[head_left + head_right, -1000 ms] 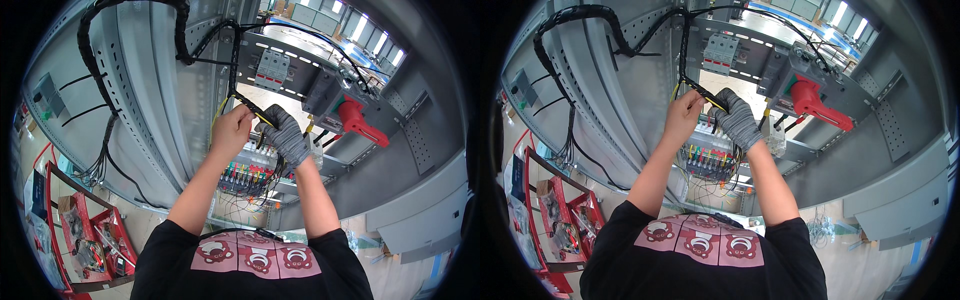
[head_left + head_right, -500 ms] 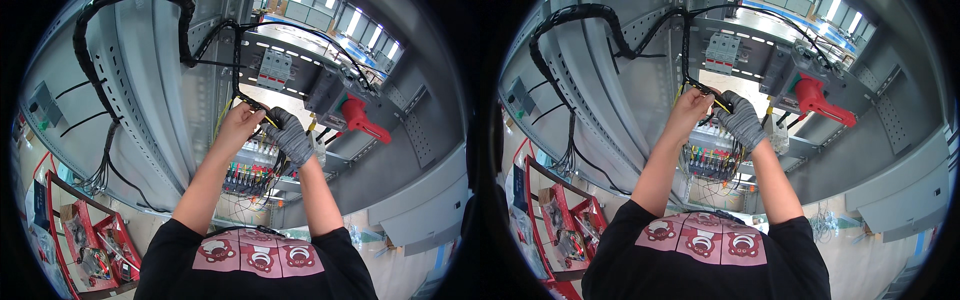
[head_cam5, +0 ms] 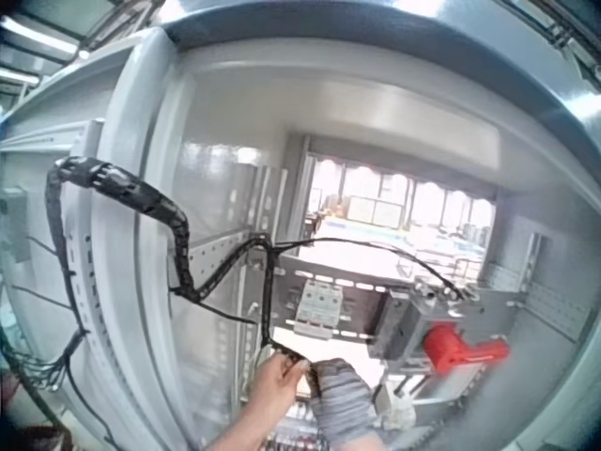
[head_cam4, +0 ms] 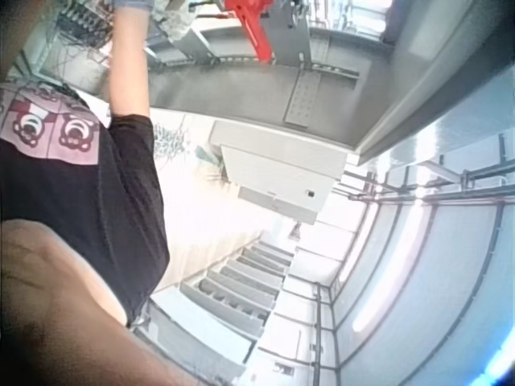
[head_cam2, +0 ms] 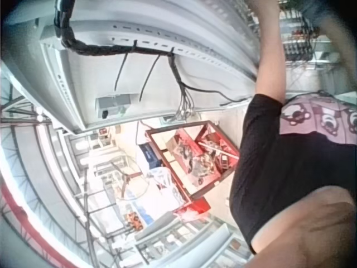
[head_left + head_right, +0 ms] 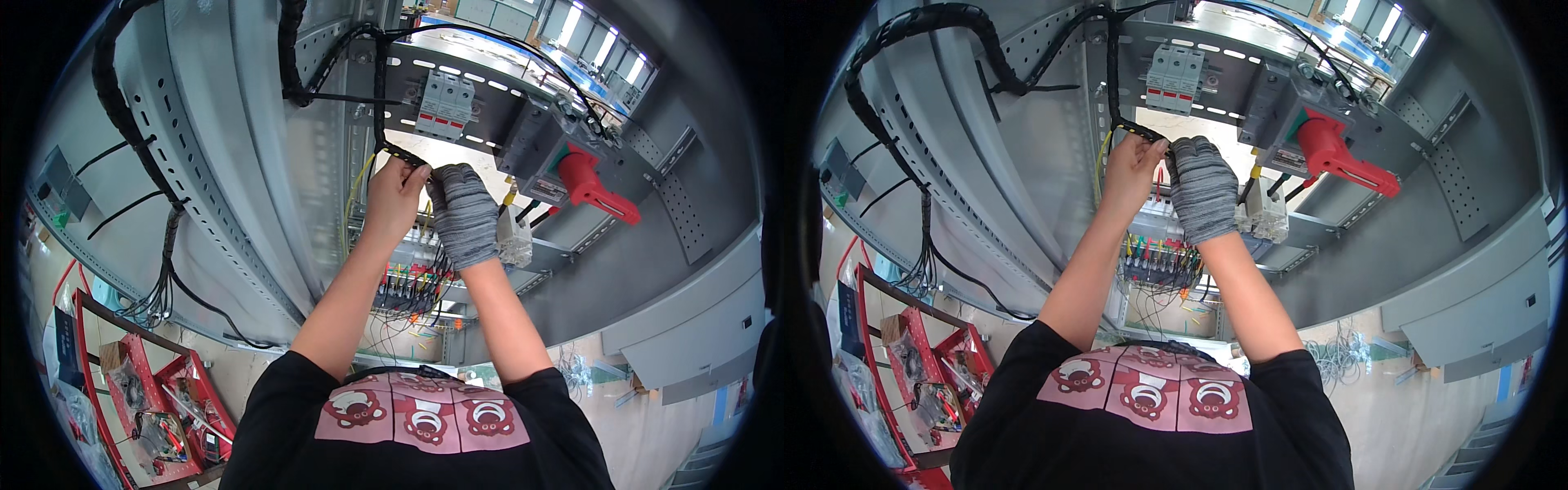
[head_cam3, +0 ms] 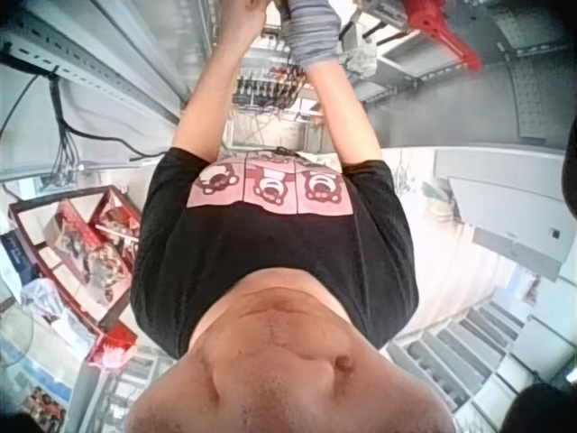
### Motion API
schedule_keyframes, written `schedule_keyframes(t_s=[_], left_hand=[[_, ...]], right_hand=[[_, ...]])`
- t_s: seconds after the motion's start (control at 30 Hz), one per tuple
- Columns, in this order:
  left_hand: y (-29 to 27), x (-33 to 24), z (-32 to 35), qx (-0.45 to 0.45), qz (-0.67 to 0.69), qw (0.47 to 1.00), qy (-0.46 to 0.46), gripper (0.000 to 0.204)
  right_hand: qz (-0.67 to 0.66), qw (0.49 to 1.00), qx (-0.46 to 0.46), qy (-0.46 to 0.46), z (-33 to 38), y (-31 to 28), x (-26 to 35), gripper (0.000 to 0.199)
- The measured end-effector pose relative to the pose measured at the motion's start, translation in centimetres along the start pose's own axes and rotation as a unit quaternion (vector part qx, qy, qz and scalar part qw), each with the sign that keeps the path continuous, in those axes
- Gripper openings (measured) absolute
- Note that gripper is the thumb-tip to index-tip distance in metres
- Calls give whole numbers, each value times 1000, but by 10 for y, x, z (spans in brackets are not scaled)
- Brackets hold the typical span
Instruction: The person organizes and routes multiple colored wires inside an open electrical cabinet. They separate, align, and bundle the wires by hand, then secure them to the cabinet interior using cable ties.
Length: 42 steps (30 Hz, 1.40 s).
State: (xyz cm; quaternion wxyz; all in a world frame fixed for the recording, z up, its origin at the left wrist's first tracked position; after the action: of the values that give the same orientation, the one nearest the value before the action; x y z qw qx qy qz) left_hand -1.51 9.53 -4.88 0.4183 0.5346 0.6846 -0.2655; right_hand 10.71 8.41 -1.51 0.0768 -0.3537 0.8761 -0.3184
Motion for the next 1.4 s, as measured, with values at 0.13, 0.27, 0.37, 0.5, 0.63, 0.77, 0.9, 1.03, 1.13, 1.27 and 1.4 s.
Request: schedule_keyframes(t_s=[0.13, 0.27, 0.37, 0.5, 0.63, 0.77, 0.9, 1.03, 1.13, 1.27, 1.4], left_hand=[[-5, 3, 3, 27, 75, 997, -16, 16], [-11, -13, 15, 62, 55, 995, -61, 21], [-12, -13, 19, 71, 96, 992, -37, 14], [-9, -22, 21, 88, 158, 983, -36, 8], [-11, -12, 18, 59, 119, 991, -21, 9], [-15, -6, 16, 57, 99, 993, -33, 10], [-13, -9, 18, 71, 133, 988, -25, 11], [-17, -24, 19, 114, 114, 983, -89, 19], [-22, -38, 24, 128, 154, 975, -96, 20], [-26, -51, 28, 138, 180, 967, -112, 21], [-27, -59, 29, 152, 151, 969, -123, 22]], right_hand=[[-13, 998, 28, -57, -8, -13, 3, 12], [-117, 984, 48, -128, -25, -32, 3, 16], [-152, 978, 1, -145, -25, -33, -11, 22], [-302, 953, 0, -8, -7, -6, -33, 17], [-246, 969, 24, -23, -9, 9, -33, 12], [-216, 973, 15, -76, -13, 6, -34, 12], [-266, 958, 89, 57, -10, -4, -31, 13], [-437, 874, 135, 165, -1, -16, -33, 14], [-499, 815, 226, 188, 2, -23, -35, 24], [-558, 745, 316, 181, 2, -35, -32, 29], [-577, 710, 331, 231, 1, -41, -31, 28]])
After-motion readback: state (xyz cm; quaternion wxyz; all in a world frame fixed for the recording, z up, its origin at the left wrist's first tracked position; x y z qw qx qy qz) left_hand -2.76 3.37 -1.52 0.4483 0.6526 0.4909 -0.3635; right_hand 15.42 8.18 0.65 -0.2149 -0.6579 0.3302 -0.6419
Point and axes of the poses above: each hand's wrist, its own z-axis away from the middle knuckle, its own y-axis out of the palm, x = y × z, the point moved 1 cm from there along -z, towards the middle knuckle, and after that the axes turned 2 degrees about -y, right-handed, at the moved point
